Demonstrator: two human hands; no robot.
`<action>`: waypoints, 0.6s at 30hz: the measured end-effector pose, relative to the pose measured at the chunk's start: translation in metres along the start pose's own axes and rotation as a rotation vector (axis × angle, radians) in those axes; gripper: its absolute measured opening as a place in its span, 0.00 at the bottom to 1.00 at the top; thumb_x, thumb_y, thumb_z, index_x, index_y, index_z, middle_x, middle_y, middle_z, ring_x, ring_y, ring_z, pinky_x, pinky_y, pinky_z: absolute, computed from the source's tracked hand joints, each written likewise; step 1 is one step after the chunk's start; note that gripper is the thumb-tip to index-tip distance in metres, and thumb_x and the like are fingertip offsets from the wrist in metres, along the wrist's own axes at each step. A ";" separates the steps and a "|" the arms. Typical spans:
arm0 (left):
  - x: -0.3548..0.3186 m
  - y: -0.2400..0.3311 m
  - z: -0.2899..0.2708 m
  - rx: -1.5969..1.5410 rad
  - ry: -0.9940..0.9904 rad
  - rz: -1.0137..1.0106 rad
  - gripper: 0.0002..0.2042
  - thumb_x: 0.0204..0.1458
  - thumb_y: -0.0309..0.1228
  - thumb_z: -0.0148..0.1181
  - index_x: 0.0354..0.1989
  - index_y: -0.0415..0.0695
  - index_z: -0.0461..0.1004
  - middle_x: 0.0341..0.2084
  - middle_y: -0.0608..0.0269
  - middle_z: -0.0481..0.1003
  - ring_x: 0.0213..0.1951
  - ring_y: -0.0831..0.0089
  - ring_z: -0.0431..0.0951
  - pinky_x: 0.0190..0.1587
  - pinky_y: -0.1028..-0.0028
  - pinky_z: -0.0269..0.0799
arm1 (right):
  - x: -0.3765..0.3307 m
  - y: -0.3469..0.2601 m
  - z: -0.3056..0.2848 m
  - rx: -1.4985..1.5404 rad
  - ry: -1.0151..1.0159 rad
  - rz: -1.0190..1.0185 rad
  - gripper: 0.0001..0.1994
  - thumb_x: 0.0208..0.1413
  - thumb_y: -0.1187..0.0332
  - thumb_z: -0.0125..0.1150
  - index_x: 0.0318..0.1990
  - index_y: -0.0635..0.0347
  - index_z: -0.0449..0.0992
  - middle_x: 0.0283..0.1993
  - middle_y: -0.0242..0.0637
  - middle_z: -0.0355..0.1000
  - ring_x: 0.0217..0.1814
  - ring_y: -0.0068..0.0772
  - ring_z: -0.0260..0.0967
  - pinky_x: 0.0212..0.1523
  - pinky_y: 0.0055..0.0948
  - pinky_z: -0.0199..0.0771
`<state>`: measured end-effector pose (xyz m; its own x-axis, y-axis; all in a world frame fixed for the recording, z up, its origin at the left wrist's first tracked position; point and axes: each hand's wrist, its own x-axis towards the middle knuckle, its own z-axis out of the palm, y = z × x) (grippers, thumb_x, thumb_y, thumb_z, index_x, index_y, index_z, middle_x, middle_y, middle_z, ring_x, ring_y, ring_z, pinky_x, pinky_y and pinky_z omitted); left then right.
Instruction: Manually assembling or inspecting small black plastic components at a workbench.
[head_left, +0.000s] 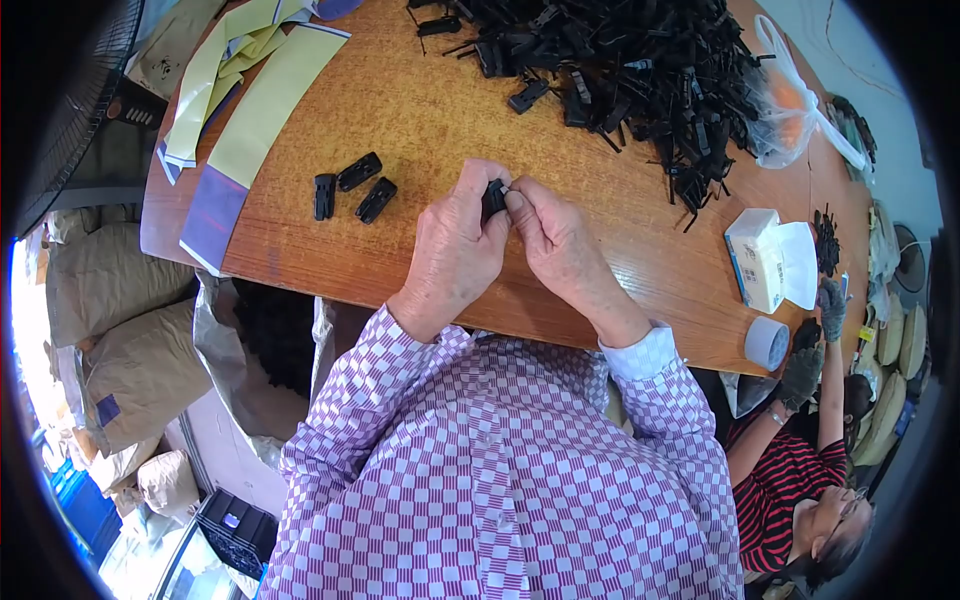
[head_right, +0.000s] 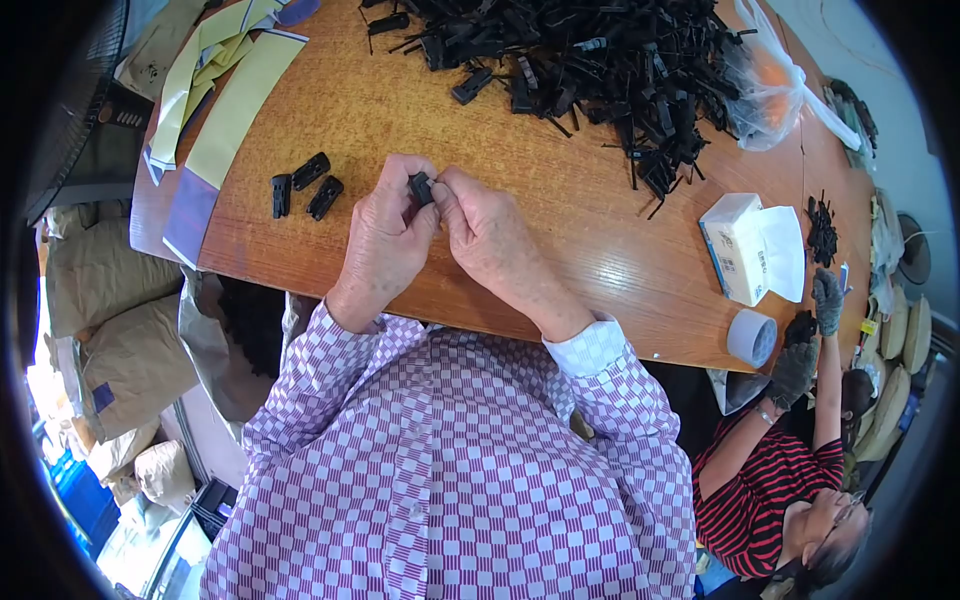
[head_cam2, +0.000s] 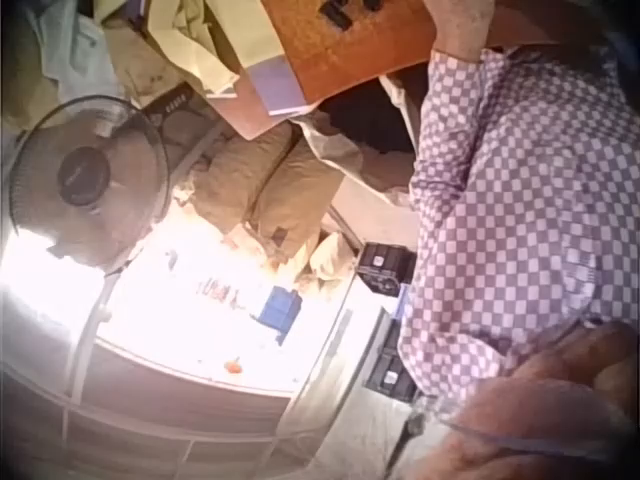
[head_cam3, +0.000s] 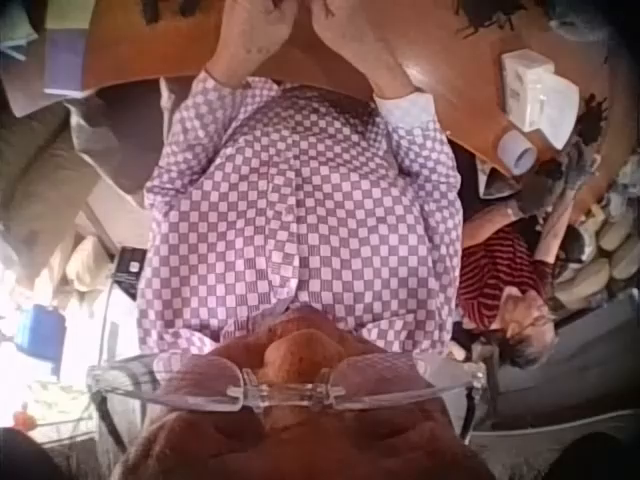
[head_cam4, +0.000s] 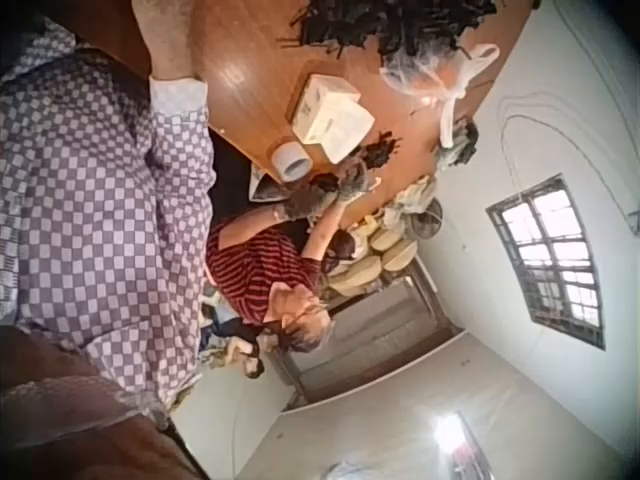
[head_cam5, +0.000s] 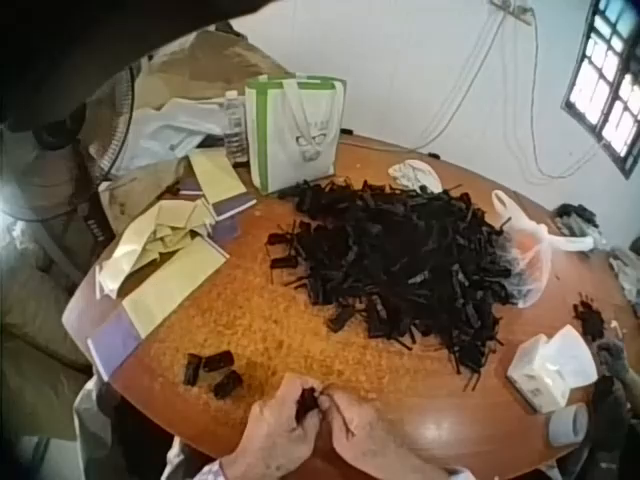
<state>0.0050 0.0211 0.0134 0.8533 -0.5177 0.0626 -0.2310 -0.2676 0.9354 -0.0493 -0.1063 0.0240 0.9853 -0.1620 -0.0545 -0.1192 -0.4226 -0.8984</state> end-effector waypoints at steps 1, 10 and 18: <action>0.000 0.001 -0.002 -0.008 -0.007 -0.023 0.15 0.47 0.18 0.54 0.43 0.43 0.63 0.26 0.48 0.73 0.29 0.52 0.77 0.30 0.64 0.70 | 0.000 0.000 0.002 -0.001 -0.004 -0.002 0.08 0.63 0.69 0.47 0.36 0.64 0.69 0.23 0.41 0.65 0.25 0.27 0.64 0.26 0.27 0.64; 0.003 0.007 -0.011 -0.678 -0.038 -0.152 0.15 0.55 0.21 0.50 0.51 0.43 0.64 0.32 0.65 0.71 0.30 0.77 0.74 0.30 0.77 0.69 | -0.006 0.007 -0.004 0.360 0.112 0.067 0.09 0.63 0.64 0.49 0.39 0.61 0.70 0.25 0.26 0.66 0.20 0.13 0.54 0.21 0.14 0.54; 0.002 0.014 -0.005 -0.975 -0.233 -0.390 0.21 0.60 0.30 0.47 0.62 0.43 0.57 0.33 0.64 0.72 0.28 0.81 0.72 0.29 0.84 0.66 | -0.016 0.016 -0.025 0.786 -0.014 0.200 0.11 0.60 0.65 0.54 0.46 0.59 0.69 0.27 0.26 0.69 0.20 0.11 0.58 0.16 0.11 0.51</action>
<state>0.0059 0.0205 0.0284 0.6536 -0.7066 -0.2713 0.5980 0.2623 0.7574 -0.0705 -0.1332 0.0213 0.9564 -0.1552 -0.2475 -0.1775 0.3643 -0.9142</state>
